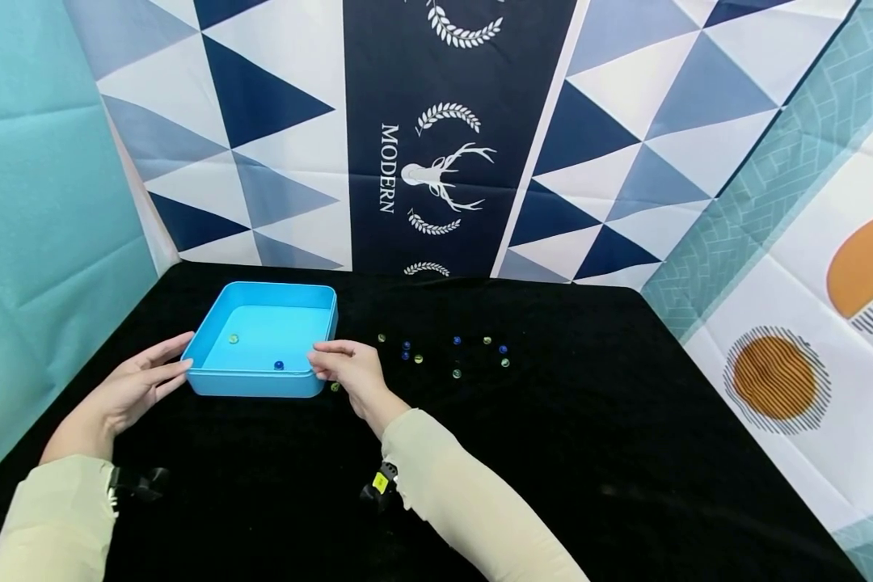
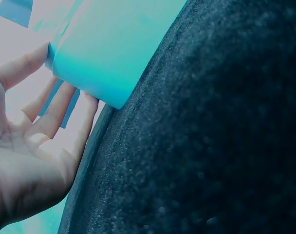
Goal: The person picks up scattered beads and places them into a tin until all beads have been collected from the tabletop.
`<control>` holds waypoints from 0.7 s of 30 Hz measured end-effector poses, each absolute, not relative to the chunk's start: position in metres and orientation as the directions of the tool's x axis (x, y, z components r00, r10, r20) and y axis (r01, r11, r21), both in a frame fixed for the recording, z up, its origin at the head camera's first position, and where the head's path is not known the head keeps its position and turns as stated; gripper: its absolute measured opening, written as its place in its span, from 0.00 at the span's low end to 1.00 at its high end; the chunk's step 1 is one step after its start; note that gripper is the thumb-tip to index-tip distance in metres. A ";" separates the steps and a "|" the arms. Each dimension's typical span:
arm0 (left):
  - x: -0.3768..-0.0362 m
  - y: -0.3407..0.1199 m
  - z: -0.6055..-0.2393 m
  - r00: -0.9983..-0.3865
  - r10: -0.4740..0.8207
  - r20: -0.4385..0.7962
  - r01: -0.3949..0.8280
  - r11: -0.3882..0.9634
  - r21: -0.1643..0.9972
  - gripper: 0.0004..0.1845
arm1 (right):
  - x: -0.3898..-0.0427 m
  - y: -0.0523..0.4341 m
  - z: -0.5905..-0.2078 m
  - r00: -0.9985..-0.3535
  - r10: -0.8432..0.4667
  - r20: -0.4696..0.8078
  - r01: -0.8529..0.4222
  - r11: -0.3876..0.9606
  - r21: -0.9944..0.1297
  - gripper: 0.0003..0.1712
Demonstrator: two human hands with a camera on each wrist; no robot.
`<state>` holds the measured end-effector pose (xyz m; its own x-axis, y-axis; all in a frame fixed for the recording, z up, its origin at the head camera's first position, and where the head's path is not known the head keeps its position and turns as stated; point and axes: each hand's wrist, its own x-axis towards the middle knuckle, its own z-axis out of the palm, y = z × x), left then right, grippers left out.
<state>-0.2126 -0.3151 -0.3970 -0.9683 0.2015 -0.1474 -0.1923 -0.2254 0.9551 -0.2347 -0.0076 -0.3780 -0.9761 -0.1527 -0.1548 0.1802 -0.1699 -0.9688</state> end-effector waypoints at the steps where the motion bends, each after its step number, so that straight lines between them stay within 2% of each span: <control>1: -0.213 -0.315 -0.397 -0.968 0.201 -0.147 -0.192 -0.226 0.955 0.19 | -0.234 -0.006 -0.378 -0.976 -0.157 -0.153 0.179 -0.172 -0.969 0.15; 6: -0.214 -0.316 -0.399 -0.968 0.193 -0.161 -0.202 -0.220 0.954 0.21 | -0.229 0.003 -0.381 -0.977 -0.171 -0.125 0.156 -0.183 -0.971 0.14; 11: -0.216 -0.317 -0.400 -0.969 0.175 -0.174 -0.206 -0.184 0.961 0.29 | -0.226 0.012 -0.384 -0.981 -0.166 -0.102 0.135 -0.206 -0.969 0.11; 21: -0.214 -0.313 -0.400 -0.970 0.158 -0.186 -0.213 -0.178 0.961 0.30 | -0.216 0.044 -0.391 -0.976 -0.205 -0.069 0.111 -0.203 -0.973 0.18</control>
